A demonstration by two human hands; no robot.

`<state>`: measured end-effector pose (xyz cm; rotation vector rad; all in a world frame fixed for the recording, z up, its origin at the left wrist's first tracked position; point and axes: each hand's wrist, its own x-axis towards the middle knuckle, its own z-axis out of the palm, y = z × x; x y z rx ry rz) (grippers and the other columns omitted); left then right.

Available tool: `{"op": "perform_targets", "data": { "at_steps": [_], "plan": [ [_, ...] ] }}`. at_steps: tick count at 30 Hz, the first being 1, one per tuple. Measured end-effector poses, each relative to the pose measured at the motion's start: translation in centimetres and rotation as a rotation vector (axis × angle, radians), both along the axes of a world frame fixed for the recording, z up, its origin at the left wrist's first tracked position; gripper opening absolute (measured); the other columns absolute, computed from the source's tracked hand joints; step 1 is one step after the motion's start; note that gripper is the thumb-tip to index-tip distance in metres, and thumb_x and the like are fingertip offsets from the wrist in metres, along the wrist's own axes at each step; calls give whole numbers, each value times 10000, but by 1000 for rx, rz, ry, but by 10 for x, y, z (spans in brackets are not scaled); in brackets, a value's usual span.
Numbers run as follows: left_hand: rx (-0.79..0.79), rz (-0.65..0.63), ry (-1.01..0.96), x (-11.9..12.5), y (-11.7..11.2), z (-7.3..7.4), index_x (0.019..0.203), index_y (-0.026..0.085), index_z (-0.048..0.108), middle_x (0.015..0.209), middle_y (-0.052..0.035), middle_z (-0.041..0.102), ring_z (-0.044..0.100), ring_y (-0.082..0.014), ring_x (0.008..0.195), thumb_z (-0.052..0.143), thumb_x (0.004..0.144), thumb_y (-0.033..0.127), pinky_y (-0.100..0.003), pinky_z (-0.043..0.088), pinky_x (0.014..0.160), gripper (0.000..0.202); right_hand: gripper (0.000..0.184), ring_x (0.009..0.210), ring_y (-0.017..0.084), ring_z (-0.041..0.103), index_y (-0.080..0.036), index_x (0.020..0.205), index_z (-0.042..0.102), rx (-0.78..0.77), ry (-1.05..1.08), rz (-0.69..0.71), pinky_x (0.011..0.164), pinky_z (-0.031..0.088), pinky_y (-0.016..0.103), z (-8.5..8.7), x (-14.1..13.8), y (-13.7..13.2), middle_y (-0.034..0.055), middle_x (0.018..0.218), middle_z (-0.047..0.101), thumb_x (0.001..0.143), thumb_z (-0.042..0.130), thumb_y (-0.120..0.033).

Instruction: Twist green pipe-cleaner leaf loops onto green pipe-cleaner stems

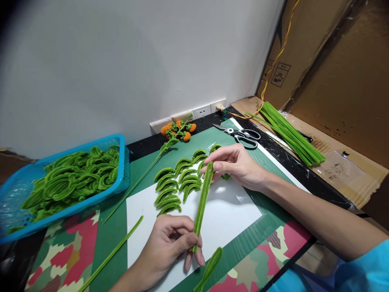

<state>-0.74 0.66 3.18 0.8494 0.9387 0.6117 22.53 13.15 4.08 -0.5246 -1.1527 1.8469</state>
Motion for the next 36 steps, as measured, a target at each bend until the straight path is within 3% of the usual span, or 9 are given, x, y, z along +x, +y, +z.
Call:
{"op": "perform_targets", "data": {
  "at_steps": [17, 23, 36],
  "plan": [
    [-18, -25, -26, 1, 1, 5, 659, 114, 732, 625, -104, 800, 659, -112, 451, 963, 804, 402, -165, 490, 459, 397, 219, 680, 168, 812, -193, 856, 874, -10, 17, -33, 657, 691, 236, -2, -1, 0, 61, 779, 843, 741, 1023, -305],
    [19, -51, -40, -4, 1, 4, 708, 108, 776, 637, -116, 812, 666, -121, 463, 941, 840, 390, -171, 491, 459, 352, 229, 597, 159, 800, -189, 817, 874, -10, 14, -73, 570, 672, 182, -4, -2, 0, 72, 768, 845, 713, 1036, -314],
    [76, -114, 33, -5, 1, 8, 660, 128, 699, 667, -147, 825, 608, -108, 461, 897, 877, 418, -184, 478, 487, 413, 201, 588, 158, 798, -158, 829, 874, -2, -37, -116, 578, 668, 170, -5, -4, -3, 85, 773, 845, 732, 1020, -257]
  ]
}}
